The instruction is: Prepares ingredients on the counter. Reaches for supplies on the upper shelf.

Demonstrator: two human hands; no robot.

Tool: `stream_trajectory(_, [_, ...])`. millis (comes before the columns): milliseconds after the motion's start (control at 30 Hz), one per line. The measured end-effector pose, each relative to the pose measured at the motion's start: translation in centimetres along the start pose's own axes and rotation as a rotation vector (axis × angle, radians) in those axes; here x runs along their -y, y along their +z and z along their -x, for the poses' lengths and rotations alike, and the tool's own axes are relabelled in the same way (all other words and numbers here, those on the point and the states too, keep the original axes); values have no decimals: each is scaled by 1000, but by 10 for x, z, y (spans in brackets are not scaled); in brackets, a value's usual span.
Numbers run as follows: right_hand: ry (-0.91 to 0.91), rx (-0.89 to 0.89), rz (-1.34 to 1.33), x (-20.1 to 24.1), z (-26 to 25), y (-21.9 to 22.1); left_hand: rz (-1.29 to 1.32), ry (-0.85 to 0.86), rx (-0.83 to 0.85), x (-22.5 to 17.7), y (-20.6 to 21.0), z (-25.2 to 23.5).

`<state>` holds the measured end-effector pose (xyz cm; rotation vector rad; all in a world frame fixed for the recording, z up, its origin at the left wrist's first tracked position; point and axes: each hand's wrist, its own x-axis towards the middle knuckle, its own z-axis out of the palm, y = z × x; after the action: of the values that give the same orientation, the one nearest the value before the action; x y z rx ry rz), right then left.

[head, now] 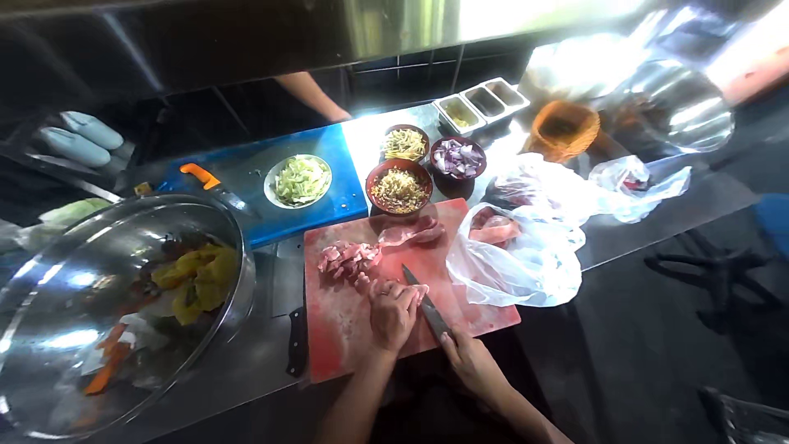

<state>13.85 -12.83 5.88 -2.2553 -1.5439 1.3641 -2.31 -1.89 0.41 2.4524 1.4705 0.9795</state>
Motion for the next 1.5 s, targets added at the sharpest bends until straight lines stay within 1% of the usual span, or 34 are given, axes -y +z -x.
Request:
stream_trajectory(133, [-6,5,39,-17,13,3,-4,6,18,-1,-1,0])
stream_trajectory(200, [-5,6,41,-8,6,4,3,1,8,0,-2,0])
stream_trajectory(267, [9,19,54,6,-3,4,9,-8,51,-2,-6,-2])
stream_trajectory(367, [43,27,97,1,5,6,10,-9,132,-3,-12,-1])
stream_trajectory(467, [94,50,145,-14,14,7,7,41,87,-4,-10,-1])
stream_trajectory(633, [116,37,200,15,1,9,-12,61,13,-2,-6,0])
stream_trajectory(733, [149,38,251,5,11,7,-9,102,-46,1,-1,4])
stream_trajectory(800, [151,50,286,7,12,2,-12,98,-62,0,-1,5])
stream_trajectory(933, [178,73,309,30,0,0,-9,83,-24,1,-1,12])
stream_trajectory(1033, [211,76,348,20,14,-2,-19,93,-31,2,-2,15])
stream_trajectory(1100, [223,83,383,21,16,-5,-7,97,-39,2,-2,17])
stream_trajectory(1233, [208,48,418,45,0,-4,14,82,-29,1,-4,21])
stream_trajectory(1367, [249,96,411,23,18,-3,-9,78,-37,3,-4,24])
stream_trajectory(1433, [253,121,420,16,25,-5,44,55,-45,4,-3,28])
stream_trajectory(1500, [225,128,424,17,20,-6,140,6,-50,6,-7,31])
